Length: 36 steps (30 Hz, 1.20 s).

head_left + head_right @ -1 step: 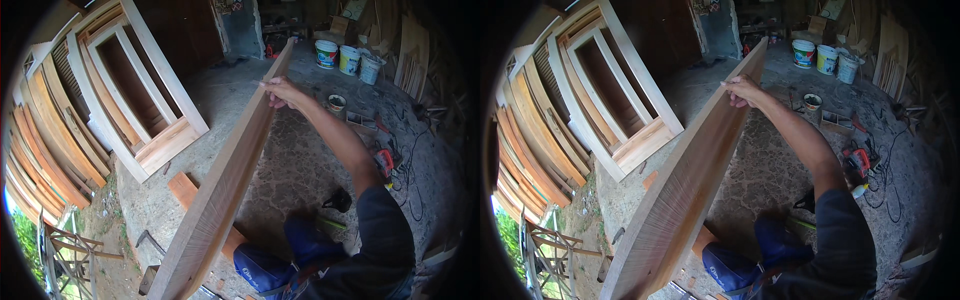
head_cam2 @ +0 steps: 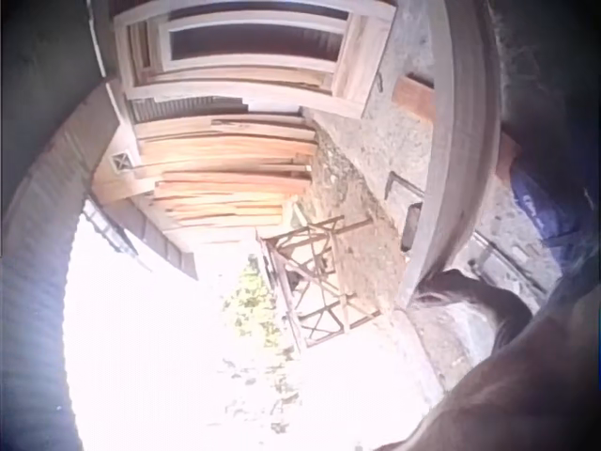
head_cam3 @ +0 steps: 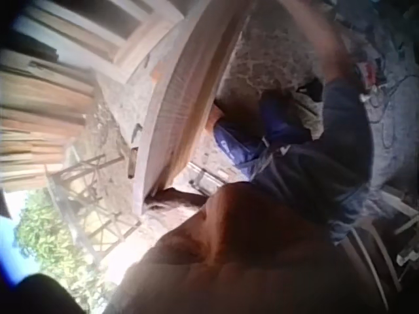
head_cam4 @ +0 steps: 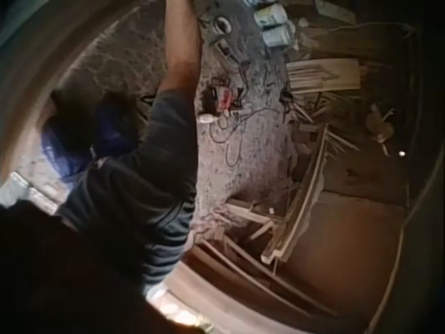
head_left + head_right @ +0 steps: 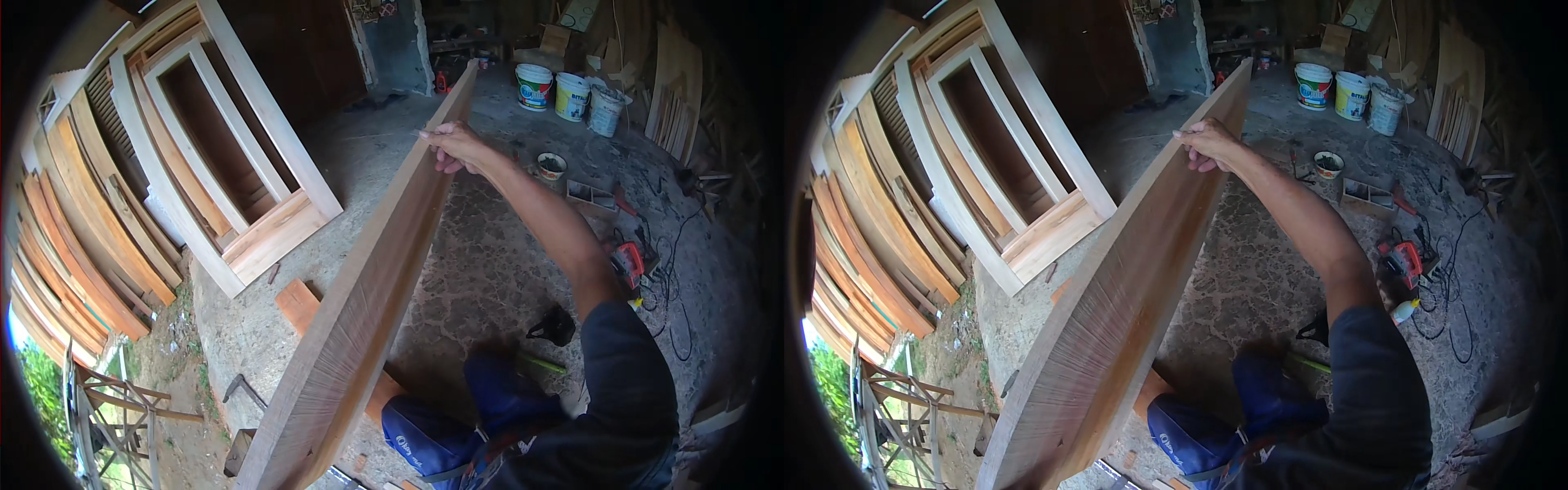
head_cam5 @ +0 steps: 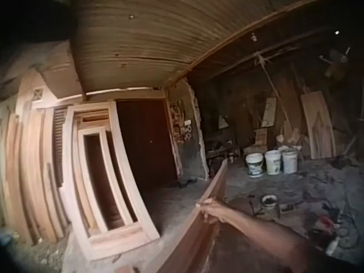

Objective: The person selects wood panels from a pile and assembles them onto a door frame using a hammer and a long clamp to secure the pieces.

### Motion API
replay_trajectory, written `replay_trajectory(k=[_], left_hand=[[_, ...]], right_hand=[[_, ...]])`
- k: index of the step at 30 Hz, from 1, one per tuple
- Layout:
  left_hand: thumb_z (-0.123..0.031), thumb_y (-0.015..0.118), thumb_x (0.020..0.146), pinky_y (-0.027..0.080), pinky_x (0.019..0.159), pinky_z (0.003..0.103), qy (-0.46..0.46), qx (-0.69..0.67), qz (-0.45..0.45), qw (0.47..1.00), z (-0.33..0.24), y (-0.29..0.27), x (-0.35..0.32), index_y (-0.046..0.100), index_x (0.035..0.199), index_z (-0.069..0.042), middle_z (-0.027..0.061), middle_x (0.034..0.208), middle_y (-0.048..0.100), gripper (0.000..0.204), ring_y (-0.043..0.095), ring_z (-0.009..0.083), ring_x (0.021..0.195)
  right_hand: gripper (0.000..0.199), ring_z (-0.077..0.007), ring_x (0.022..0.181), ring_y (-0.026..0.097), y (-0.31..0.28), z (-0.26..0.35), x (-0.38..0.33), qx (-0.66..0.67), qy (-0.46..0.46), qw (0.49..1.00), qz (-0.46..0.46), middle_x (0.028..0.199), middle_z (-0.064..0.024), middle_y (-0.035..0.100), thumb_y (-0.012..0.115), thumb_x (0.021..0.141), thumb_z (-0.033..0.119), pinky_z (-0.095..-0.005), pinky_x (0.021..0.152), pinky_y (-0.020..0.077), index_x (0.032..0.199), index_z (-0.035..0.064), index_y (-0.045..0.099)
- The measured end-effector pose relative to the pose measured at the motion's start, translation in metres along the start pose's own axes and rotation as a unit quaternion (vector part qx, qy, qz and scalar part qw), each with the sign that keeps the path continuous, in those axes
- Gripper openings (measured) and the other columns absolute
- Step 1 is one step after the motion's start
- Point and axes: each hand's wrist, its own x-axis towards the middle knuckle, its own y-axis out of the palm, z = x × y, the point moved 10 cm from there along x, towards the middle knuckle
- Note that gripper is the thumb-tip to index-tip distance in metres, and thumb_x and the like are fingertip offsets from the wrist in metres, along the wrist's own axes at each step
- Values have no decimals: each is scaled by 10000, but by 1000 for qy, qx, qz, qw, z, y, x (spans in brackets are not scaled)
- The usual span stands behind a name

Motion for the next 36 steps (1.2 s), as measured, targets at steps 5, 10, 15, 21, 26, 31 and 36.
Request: replay_trajectory(k=[5, 10, 15, 21, 26, 31, 36], left_hand=[[-379, 664, 926, 485, 668, 364, -21, 101, 61, 993, -5, 16, 9, 582, 968, 17, 113, 863, 572, 407, 532, 216, 740], [-542, 637, 899, 492, 800, 494, -82, 181, 136, 971, 19, 38, 22, 419, 1389, 67, 293, 1238, 531, 811, 557, 365, 1025], [-679, 556, 892, 434, 997, 483, -42, 208, 177, 961, 33, 81, 53, 513, 1324, 63, 242, 1284, 538, 859, 535, 336, 1160], [-714, 552, 867, 433, 1011, 487, 2, 226, 185, 956, 28, 119, 46, 493, 1373, 39, 224, 1312, 539, 910, 532, 347, 1189], [-711, 545, 871, 430, 1016, 486, 0, 197, 184, 963, 29, 125, 8, 485, 1380, 39, 224, 1323, 532, 908, 530, 348, 1196], [-708, 538, 875, 427, 1022, 486, -26, 186, 193, 963, 41, 137, -26, 477, 1386, 38, 223, 1334, 525, 906, 527, 348, 1203], [-705, 531, 879, 424, 1028, 485, -41, 174, 191, 965, 46, 138, -36, 470, 1393, 37, 222, 1345, 518, 904, 525, 349, 1209]], right_hand=[[446, -206, 660, 669, 16, 12, 12, 19, -16, 999, 30, 735, -53, 589, 638, 945, 434, -396, 628, 566, 1141, 34, 649], [448, -199, 653, 662, 40, 17, 40, 45, -36, 998, 37, 812, -73, 644, 565, 980, 462, -367, 619, 555, 1150, 51, 622], [417, -178, 645, 655, 66, -31, 27, 132, -8, 991, 32, 850, -76, 669, 509, 1007, 458, -350, 602, 545, 1044, 54, 604], [302, -305, 801, 673, 52, -85, 15, -149, -125, 981, -8, 820, -107, 682, 549, 979, 347, -429, 739, 518, 851, 80, 609], [405, -236, 1071, 614, 64, 23, -79, -146, -504, 839, -144, 1101, -108, 640, 538, 992, 424, -417, 908, 509, 1164, 69, 630], [423, -258, 1034, 606, 52, 69, -93, -89, -623, 765, -135, 1041, -93, 653, 515, 987, 467, -425, 962, 458, 1053, 84, 680], [540, -279, 688, 602, 38, 91, -51, -132, -591, 790, -92, 673, -78, 639, 484, 992, 497, -438, 781, 447, 683, 96, 670]])
